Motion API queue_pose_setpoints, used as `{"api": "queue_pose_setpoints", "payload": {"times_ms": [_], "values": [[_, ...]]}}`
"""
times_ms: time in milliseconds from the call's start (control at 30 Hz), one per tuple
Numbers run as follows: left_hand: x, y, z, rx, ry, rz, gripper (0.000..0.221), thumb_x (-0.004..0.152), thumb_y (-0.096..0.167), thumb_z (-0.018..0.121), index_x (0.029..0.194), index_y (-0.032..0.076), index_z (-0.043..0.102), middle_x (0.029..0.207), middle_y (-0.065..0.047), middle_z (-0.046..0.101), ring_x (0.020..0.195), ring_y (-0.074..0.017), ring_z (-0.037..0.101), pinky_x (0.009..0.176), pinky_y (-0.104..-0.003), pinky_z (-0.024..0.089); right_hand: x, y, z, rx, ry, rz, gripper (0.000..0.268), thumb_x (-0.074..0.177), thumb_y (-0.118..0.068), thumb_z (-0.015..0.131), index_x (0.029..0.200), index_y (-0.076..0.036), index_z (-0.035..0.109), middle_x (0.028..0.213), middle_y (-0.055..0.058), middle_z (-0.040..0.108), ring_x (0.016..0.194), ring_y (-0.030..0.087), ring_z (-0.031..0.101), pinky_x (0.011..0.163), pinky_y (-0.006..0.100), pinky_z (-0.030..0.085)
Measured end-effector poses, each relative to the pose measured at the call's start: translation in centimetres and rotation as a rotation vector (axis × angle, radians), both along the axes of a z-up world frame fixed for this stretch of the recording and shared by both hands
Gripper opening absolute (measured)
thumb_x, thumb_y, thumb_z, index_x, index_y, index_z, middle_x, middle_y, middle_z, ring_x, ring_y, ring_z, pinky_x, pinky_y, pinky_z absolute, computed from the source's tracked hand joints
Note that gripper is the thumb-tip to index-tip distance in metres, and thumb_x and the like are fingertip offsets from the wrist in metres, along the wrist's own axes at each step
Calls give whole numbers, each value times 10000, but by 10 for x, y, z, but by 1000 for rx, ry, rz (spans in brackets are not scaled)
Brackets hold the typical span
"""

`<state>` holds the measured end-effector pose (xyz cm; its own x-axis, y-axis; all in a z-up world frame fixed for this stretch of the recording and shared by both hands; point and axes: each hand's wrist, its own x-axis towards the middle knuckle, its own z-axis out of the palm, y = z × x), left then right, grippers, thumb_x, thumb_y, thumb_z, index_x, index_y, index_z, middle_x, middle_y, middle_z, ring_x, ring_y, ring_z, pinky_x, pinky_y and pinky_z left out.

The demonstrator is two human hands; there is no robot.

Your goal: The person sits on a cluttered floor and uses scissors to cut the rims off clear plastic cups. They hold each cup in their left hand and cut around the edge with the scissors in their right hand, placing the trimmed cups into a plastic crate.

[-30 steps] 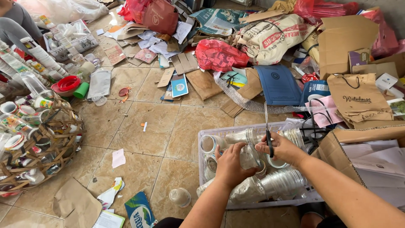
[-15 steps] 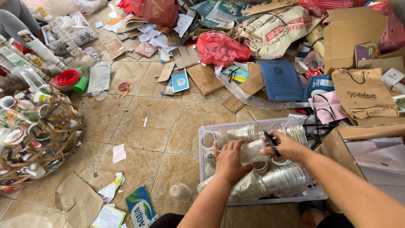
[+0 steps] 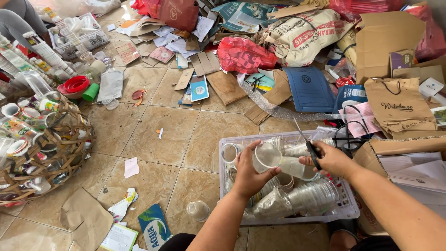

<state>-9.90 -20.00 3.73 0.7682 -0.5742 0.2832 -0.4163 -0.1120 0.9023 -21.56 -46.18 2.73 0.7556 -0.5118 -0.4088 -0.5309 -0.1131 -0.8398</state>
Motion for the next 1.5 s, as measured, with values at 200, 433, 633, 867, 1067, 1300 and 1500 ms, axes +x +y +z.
{"api": "queue_pose_setpoints", "payload": {"times_ms": [200, 433, 633, 867, 1067, 1300, 1500], "values": [[-1, 3, 28, -252, 6, 28, 944, 609, 434, 953, 1391, 111, 535, 1287, -136, 660, 1257, -357, 613, 1112, -488, 383, -20, 47, 49, 130, -64, 57, 568, 694, -232, 956, 1094, 46, 664, 766, 233, 691, 553, 335, 716, 449, 329, 562], [-5, 24, 63, -412, 229, -163, 851, 727, 312, 863, 1393, 85, 386, 1386, -168, 540, 1233, -312, 612, 1037, -406, 556, -51, 95, 126, -32, 153, 208, 549, 656, -192, 946, 1127, 13, 751, 866, 148, 815, 722, 204, 656, 671, 300, 484], [0, 32, 66, -55, -34, -46, 788, 615, 294, 906, 1294, 184, 521, 1264, -57, 632, 1232, -314, 437, 1070, -471, 351, -54, 113, 132, -291, 323, 217, 670, 593, -363, 962, 1212, -208, 757, 947, -4, 855, 810, 136, 721, 789, 247, 526], [4, 38, 61, 113, -246, -84, 799, 580, 350, 942, 1238, 126, 547, 1140, -31, 722, 1105, -195, 670, 1174, -477, 113, -49, 111, 84, -419, 326, 291, 534, 570, -575, 929, 854, -165, 739, 644, -17, 707, 608, 140, 615, 638, 262, 469], [2, 37, 57, 162, -289, -88, 799, 579, 422, 918, 1239, 124, 578, 1130, -25, 727, 1090, -188, 684, 1164, -468, 127, -39, 121, 92, -395, 311, 313, 512, 547, -570, 930, 839, -179, 777, 581, -7, 679, 545, 145, 585, 583, 273, 426], [11, 39, 55, 188, -50, -178, 764, 612, 372, 904, 1260, 168, 556, 1143, -17, 749, 1145, -197, 684, 1170, -479, 133, -35, 119, 94, -398, 381, 335, 518, 563, -582, 925, 912, -223, 795, 605, -22, 680, 556, 132, 588, 590, 266, 419], [20, 43, 32, 102, 132, -202, 846, 582, 430, 949, 1295, 179, 570, 1137, 37, 757, 1142, -178, 674, 1171, -521, 179, -40, 110, 84, -286, 320, 298, 476, 533, -543, 1009, 824, -235, 794, 549, 31, 540, 629, 226, 648, 734, 338, 506]]}}
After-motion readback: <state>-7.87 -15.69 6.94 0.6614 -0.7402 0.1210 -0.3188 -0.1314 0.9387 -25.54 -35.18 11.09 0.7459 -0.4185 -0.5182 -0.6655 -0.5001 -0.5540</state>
